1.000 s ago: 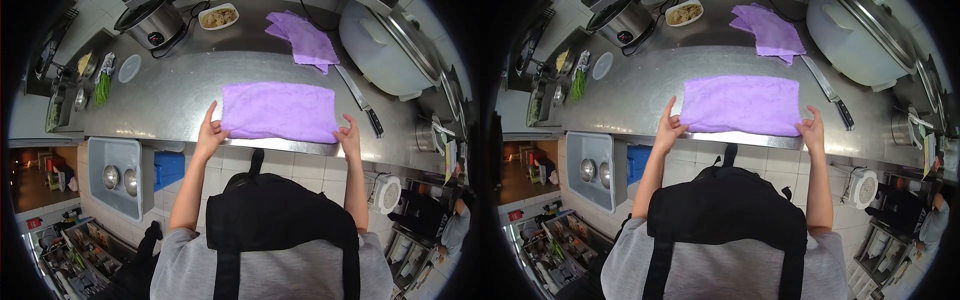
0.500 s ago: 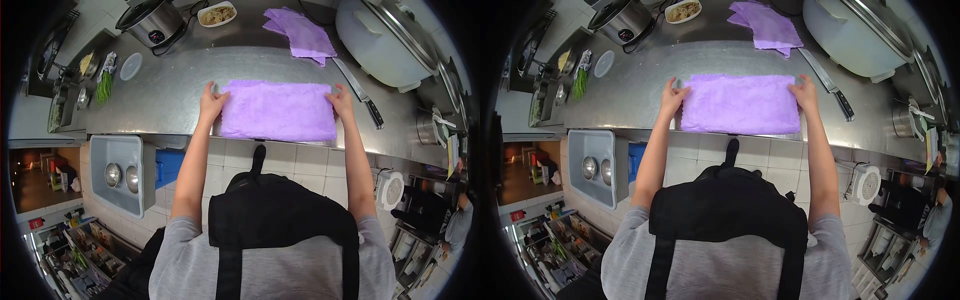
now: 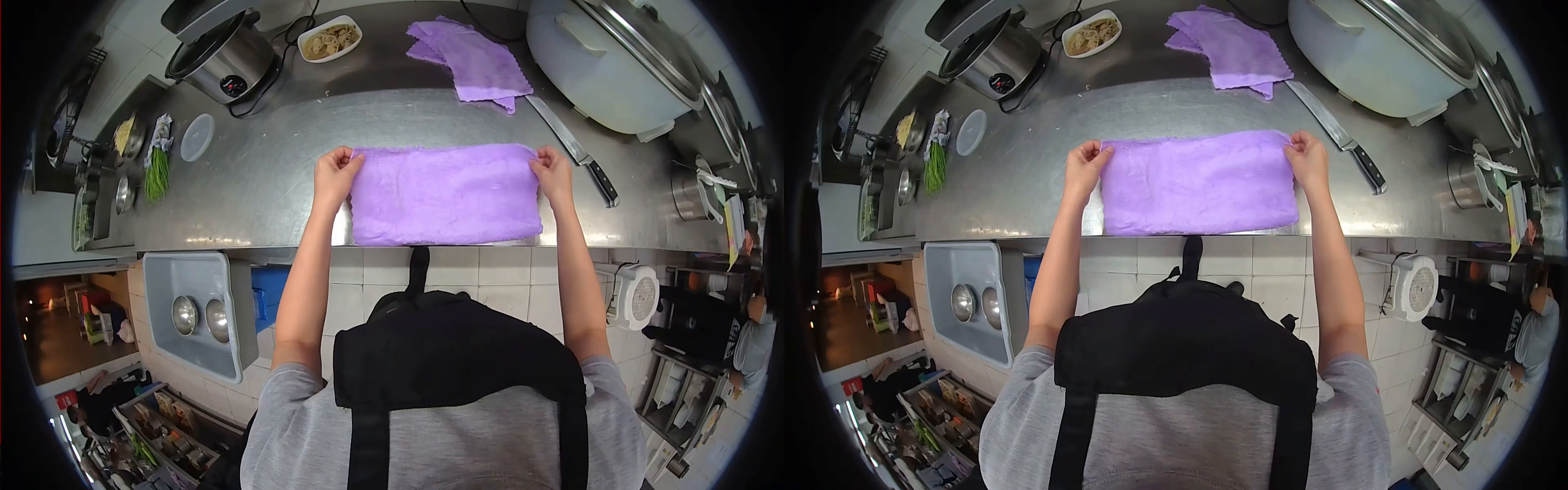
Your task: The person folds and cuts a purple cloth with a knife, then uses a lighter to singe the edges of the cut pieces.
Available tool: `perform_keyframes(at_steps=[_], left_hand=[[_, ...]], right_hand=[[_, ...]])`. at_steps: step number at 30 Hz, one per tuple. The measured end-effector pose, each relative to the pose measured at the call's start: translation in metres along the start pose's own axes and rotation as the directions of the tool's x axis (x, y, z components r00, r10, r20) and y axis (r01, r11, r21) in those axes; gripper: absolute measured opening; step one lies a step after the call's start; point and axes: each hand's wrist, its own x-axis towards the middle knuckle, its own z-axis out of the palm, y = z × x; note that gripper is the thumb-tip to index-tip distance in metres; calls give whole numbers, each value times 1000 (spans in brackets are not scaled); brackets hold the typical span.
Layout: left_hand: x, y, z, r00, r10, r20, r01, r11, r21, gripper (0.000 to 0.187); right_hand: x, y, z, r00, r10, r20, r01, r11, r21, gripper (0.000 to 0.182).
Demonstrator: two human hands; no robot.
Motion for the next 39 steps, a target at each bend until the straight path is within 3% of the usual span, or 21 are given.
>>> perform_keyframes(at_steps=[1,2,3,4,6,7,10,11,13,14,16,20,23,25,29,32,34,36,38,39], left_hand=[[9,-12,4,1000,-4,6,4,1000,1,10],[22,-30,10,934,354,-44,-329,902,281,11],[25,-28,12,745,667,10,-566,624,539,13],[26,-27,14,742,670,7,-566,621,542,13],[24,-21,25,944,308,118,-324,799,507,18],[25,-20,27,968,233,91,-249,869,427,21],[26,-16,7,981,115,157,-154,951,267,19],[27,-16,-5,981,118,154,-157,951,267,19],[25,-17,-24,924,-4,382,-87,971,222,20],[23,-17,-25,924,2,382,-94,970,222,20],[15,-16,-27,899,207,387,-251,966,65,22],[36,-31,-6,916,264,303,-278,961,1,24],[38,-31,11,893,282,351,-272,959,-78,29],[19,-5,17,868,360,342,-474,808,350,36],[26,-20,7,819,429,382,-556,758,341,35],[33,-26,-3,867,329,373,-456,825,333,26],[34,-25,-5,900,242,364,-378,847,373,25],[35,-22,-5,896,246,371,-386,844,372,26],[35,-17,-5,904,196,381,-374,796,477,21],[34,-11,-6,902,199,382,-377,795,476,21]], right_hand=[[4,2,5,1000,7,-1,-7,1000,-2,13],[10,4,13,977,-213,-31,211,975,-66,14],[12,-2,19,903,-428,-44,419,898,-133,14],[13,-9,22,900,-433,-45,424,896,-130,14],[15,-19,23,949,-273,155,308,906,-290,15],[17,-18,22,950,-271,155,306,907,-290,15],[24,-18,7,961,-216,173,245,955,-167,14],[23,-21,-5,960,-200,197,211,977,-37,14],[15,-27,-20,958,-139,252,73,964,254,16],[12,-31,-23,958,-144,247,78,963,256,16],[9,-40,-25,949,-138,285,40,945,324,16],[13,-40,-20,951,-142,276,72,965,251,16],[5,-51,-15,959,-155,237,57,927,371,17],[6,-54,-15,953,-182,243,93,936,338,19],[20,-31,-16,945,-203,257,118,944,309,16],[24,-22,-19,954,-144,262,110,984,139,12],[23,-18,-17,925,-319,207,354,921,-163,16],[21,-10,-16,939,-272,212,319,918,-237,14],[21,-1,-13,845,-481,235,535,745,-399,13],[18,-4,-14,845,-481,232,534,744,-401,13]])
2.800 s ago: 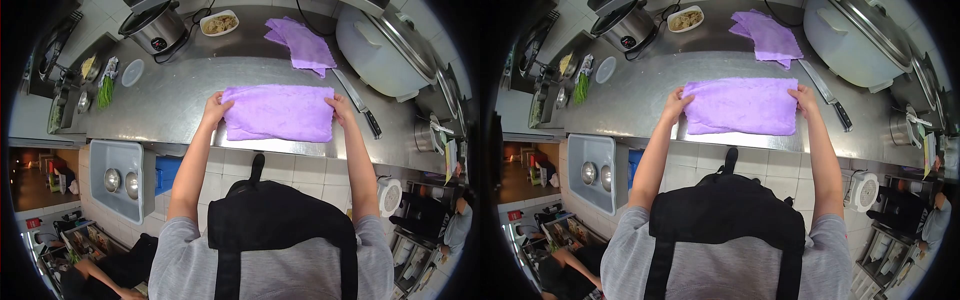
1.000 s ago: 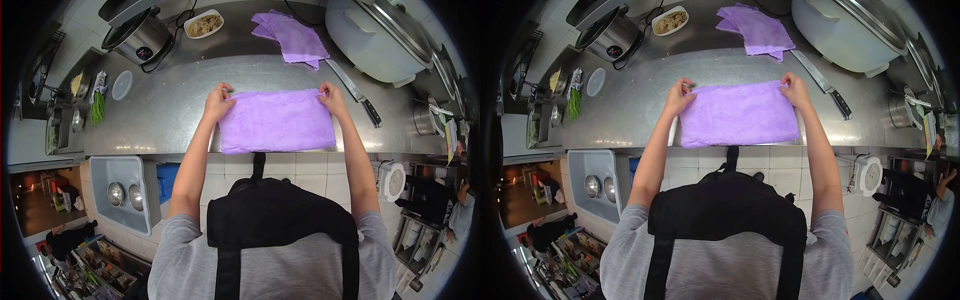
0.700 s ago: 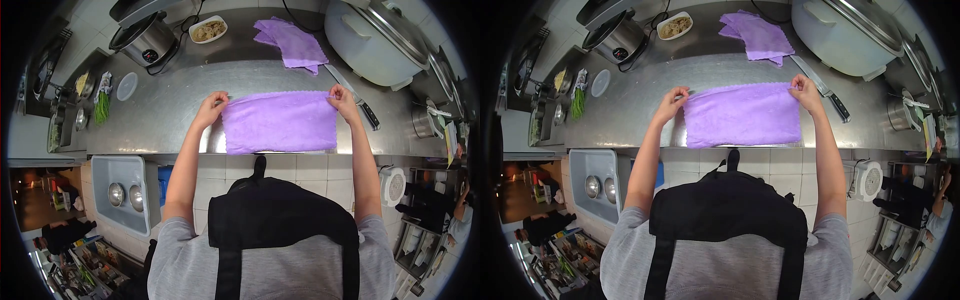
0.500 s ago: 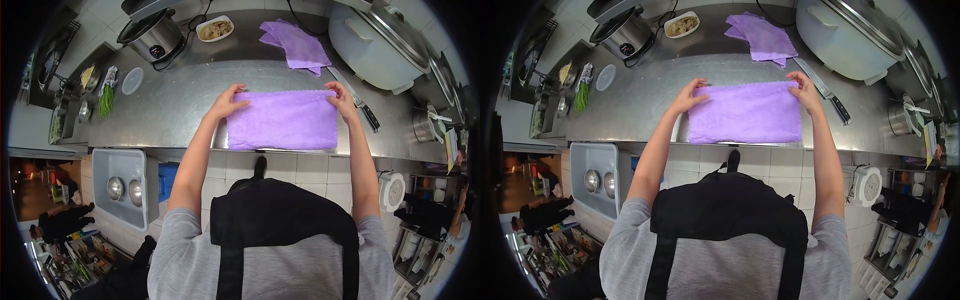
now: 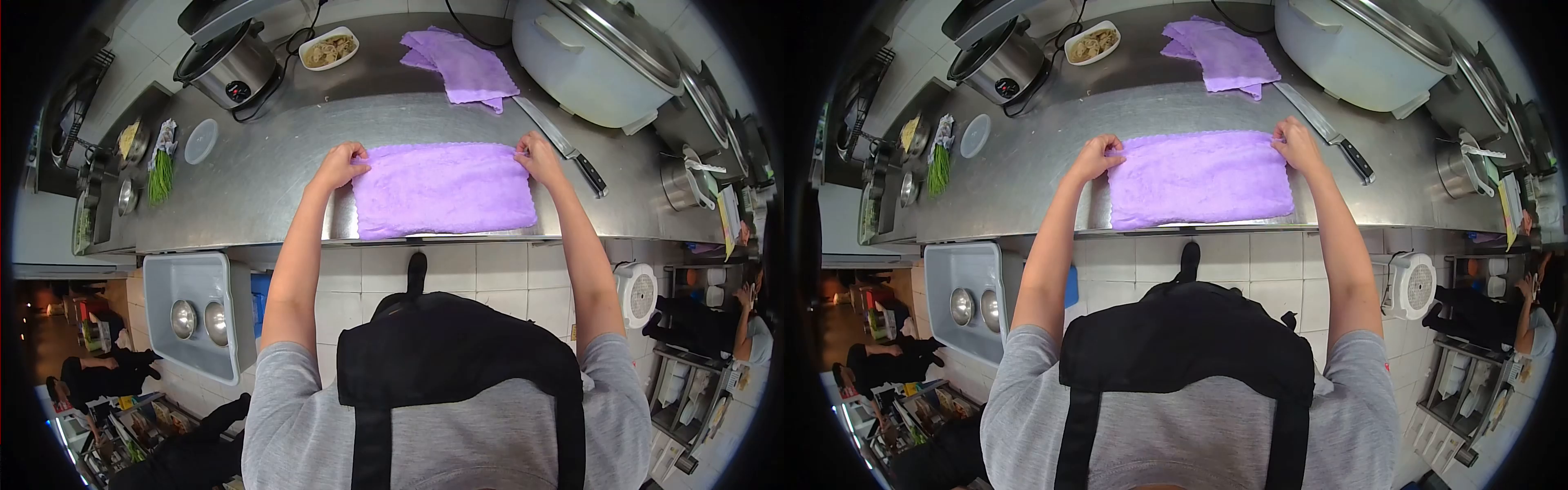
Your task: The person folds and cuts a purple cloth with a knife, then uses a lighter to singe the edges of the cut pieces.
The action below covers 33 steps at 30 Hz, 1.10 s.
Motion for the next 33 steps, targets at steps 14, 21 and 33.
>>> perform_keyframes(at_steps=[14,21,33], left_hand=[[21,0,1,992,91,-85,-79,988,135,14],[3,-9,-22,997,60,48,-63,996,58,17],[-9,46,-113,909,78,-410,-280,842,-460,8]], right_hand=[[13,4,16,997,73,-12,-72,992,102,15],[14,7,-10,969,99,225,-127,985,114,15],[71,-68,-115,995,40,-87,30,734,679,10]])
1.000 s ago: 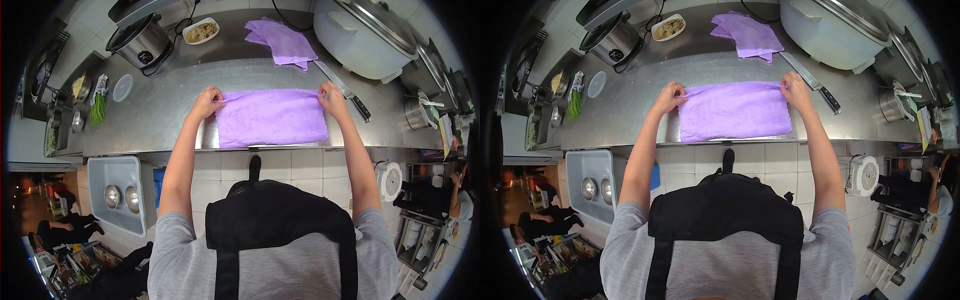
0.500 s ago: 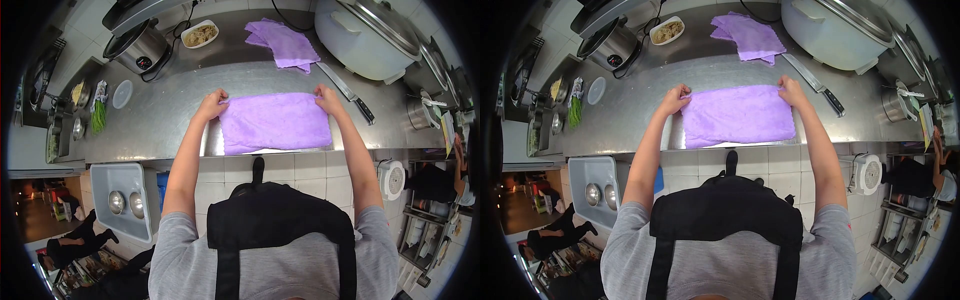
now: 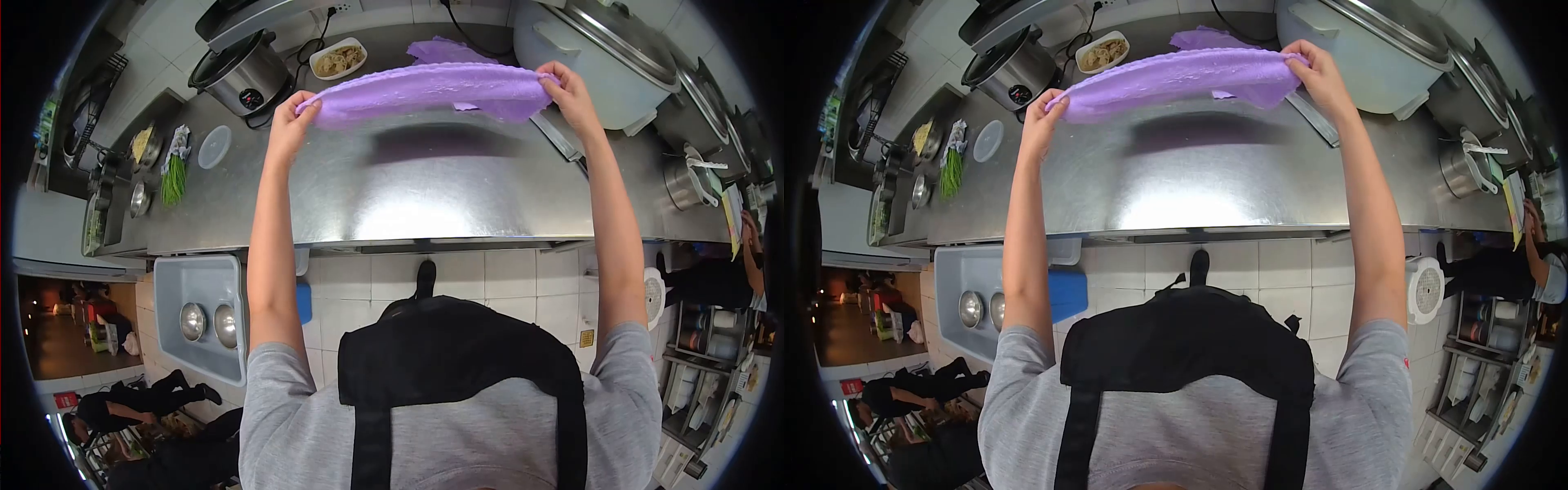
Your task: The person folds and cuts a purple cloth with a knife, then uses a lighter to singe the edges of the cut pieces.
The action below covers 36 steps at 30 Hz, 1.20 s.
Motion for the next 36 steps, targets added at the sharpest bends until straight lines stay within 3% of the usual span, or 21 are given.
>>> perform_keyframes(at_steps=[1,4,6,8,11,16,17,19,21,22,23,24,26,27,28,29,30,31,32,34,36], left_hand=[[-1,-4,0,1000,8,-28,-7,999,43,8],[-4,-8,-1,993,-53,-106,64,992,105,9],[-11,-3,5,993,-78,-88,84,994,71,10],[-23,2,14,981,-192,27,190,981,46,9],[-59,-10,32,899,-360,247,392,916,-91,11],[-146,-46,83,691,-666,280,723,629,-287,11],[-160,-46,90,659,-703,269,751,592,-292,12],[-177,-42,94,674,-715,184,732,615,-294,17],[-189,-44,87,670,-727,147,735,624,-266,19],[-195,-43,79,662,-738,130,749,646,-146,20],[-198,-42,70,656,-746,111,752,658,-20,22],[-198,-42,60,652,-751,102,756,654,-22,22],[-188,-41,47,794,-585,-164,605,738,300,24],[-177,-19,51,854,-432,-291,521,718,462,20],[-169,-23,58,852,-434,-294,524,719,456,20],[-161,-28,64,947,-246,-207,318,816,483,17],[-149,-35,72,993,-38,-116,90,868,489,15],[-134,-41,85,999,35,-4,-29,880,473,15],[-118,-47,99,988,107,110,-145,885,443,17],[-82,-70,122,945,218,245,-314,816,485,27],[-51,-90,133,940,150,306,-310,749,585,33]], right_hand=[[3,3,4,995,-104,-2,102,980,-173,12],[7,-3,-1,998,43,-55,-53,980,-194,13],[18,15,-10,998,-32,-55,20,978,-206,10],[23,14,-16,989,35,-141,-88,914,-395,14],[42,7,-1,966,143,-214,-220,890,-400,12],[104,18,89,996,35,-82,-71,868,-492,19],[115,24,109,996,-86,23,85,839,-538,23],[129,38,156,974,-192,120,218,941,-260,43],[118,35,176,961,-243,130,269,930,-250,44],[110,37,183,962,-236,136,260,945,-199,43],[94,40,186,959,-222,177,265,924,-274,41],[75,51,185,954,-209,215,275,896,-349,39],[18,78,192,981,-44,188,107,936,-336,38],[-13,77,192,995,91,47,-75,957,-281,39],[-38,94,196,992,106,-65,-119,957,-266,42],[-63,109,202,976,128,-178,-169,955,-243,46],[-83,105,204,929,341,-141,-337,940,48,51],[-100,100,208,850,525,-45,-485,812,324,56],[-113,85,208,845,533,-46,-492,807,326,56],[-120,41,201,725,651,225,-689,686,233,63],[-127,36,200,684,677,272,-729,641,241,64]])
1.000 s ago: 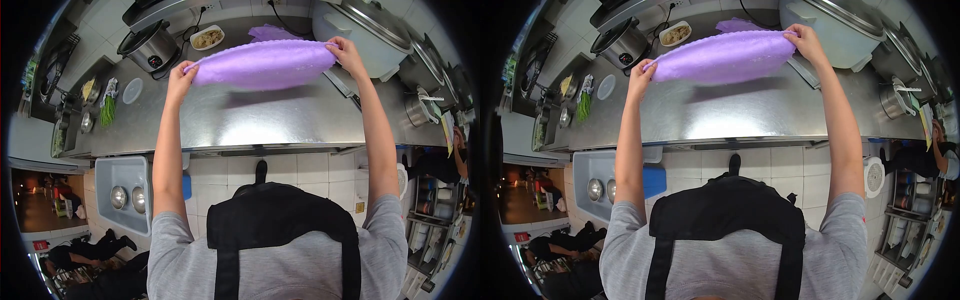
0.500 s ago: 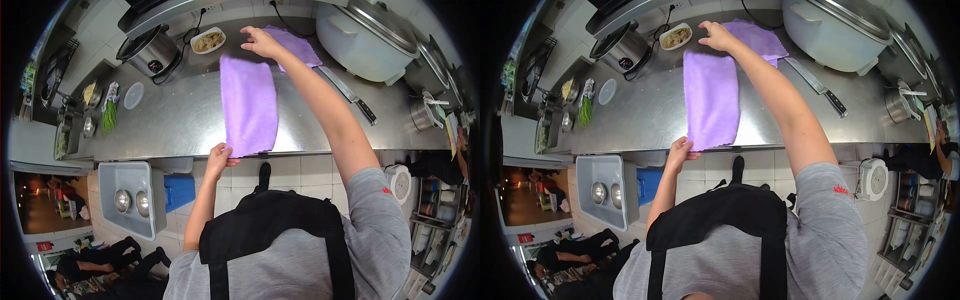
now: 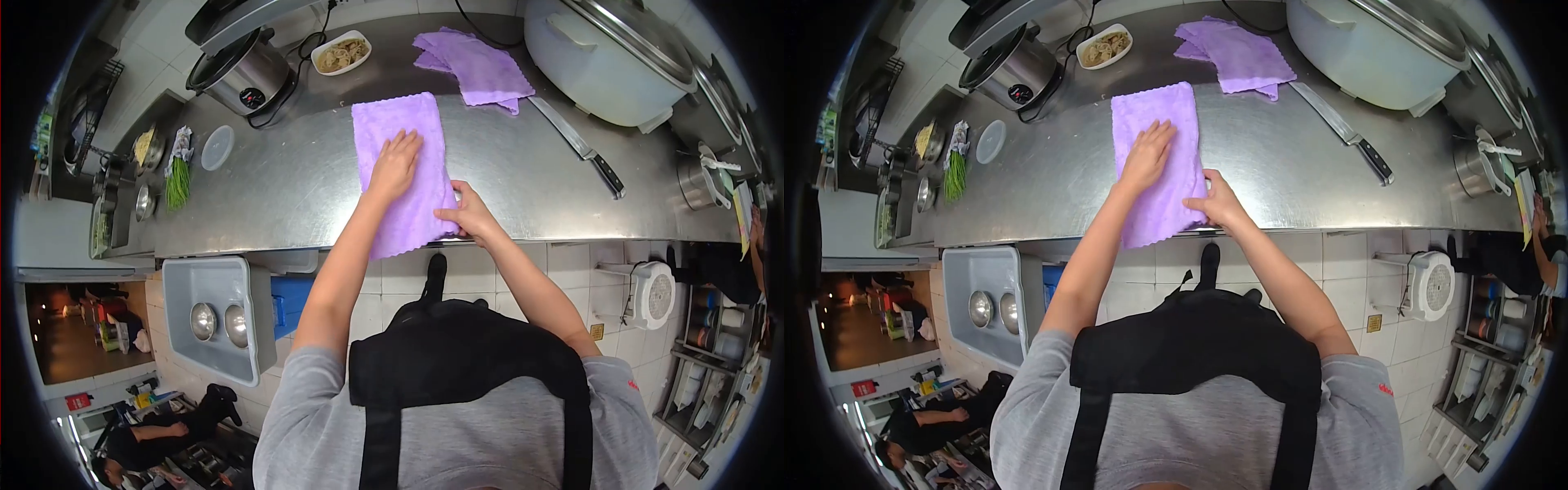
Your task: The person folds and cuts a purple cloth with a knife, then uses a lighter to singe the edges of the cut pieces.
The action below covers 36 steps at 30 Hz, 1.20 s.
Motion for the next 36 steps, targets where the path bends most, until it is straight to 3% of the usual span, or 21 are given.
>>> perform_keyframes(at_steps=[1,2,3,4,6,7,10,11,13,16,20,22,25,27,28,29,30,31,33,35,36], left_hand=[[6,-5,7,996,-29,79,19,992,121,40],[3,-8,14,996,-20,89,10,993,116,40],[1,-10,19,996,-43,75,30,984,177,43],[3,-10,20,996,-64,55,49,970,240,46],[3,-8,20,993,-84,78,61,962,266,47],[6,-4,19,989,-117,85,87,952,294,49],[25,7,8,943,-229,242,161,949,272,51],[30,3,13,943,-226,246,156,949,273,51],[46,-11,28,987,77,143,-84,995,45,53],[55,-7,45,985,48,168,-78,981,176,54],[56,-4,56,986,-69,154,27,965,260,56],[58,-3,54,982,-92,167,43,961,273,59],[50,4,49,987,-35,156,-15,953,304,61],[22,20,47,985,21,172,-64,966,251,64],[8,28,46,980,68,187,-105,975,197,67],[0,34,45,979,71,189,-109,974,199,67],[-11,42,44,972,55,227,-98,978,182,71],[-21,49,42,963,33,267,-80,983,164,74],[-15,66,24,950,-4,311,-68,973,221,75],[-13,72,19,937,-50,347,-51,959,277,76],[-14,69,17,951,-21,307,-36,983,179,73]], right_hand=[[-1,5,-2,999,-36,-27,36,999,4,65],[-3,13,-5,996,-70,-55,70,998,8,67],[-5,31,-8,954,-263,-147,254,964,-79,55],[-16,28,-10,951,-266,-156,257,963,-79,55],[-40,26,-11,970,-130,-206,57,944,-326,40],[-41,29,-9,933,-282,-224,129,843,-522,33],[-50,-5,-10,857,-460,-233,176,686,-706,32],[-46,-1,-8,857,-458,-238,174,690,-702,32],[-30,9,-4,770,-619,-158,292,561,-774,29],[-25,20,0,839,-526,-137,171,496,-852,28],[-32,41,4,873,-472,-123,152,503,-851,29],[-35,39,4,839,-527,-137,236,579,-780,29],[-39,15,-8,909,-415,-42,192,505,-842,27],[-34,9,-40,870,-489,-68,260,570,-779,28],[-31,1,-66,861,-478,-175,183,612,-770,31],[-17,13,-107,714,-659,-236,155,478,-865,34],[-16,-1,-143,633,-717,-291,103,451,-887,34],[-11,-2,-188,545,-795,-265,-48,287,-957,38],[-1,4,-267,438,-863,-253,-403,64,-913,46],[-6,12,-302,510,-771,-382,-594,6,-804,46],[-7,9,-305,514,-772,-374,-587,2,-810,46]])
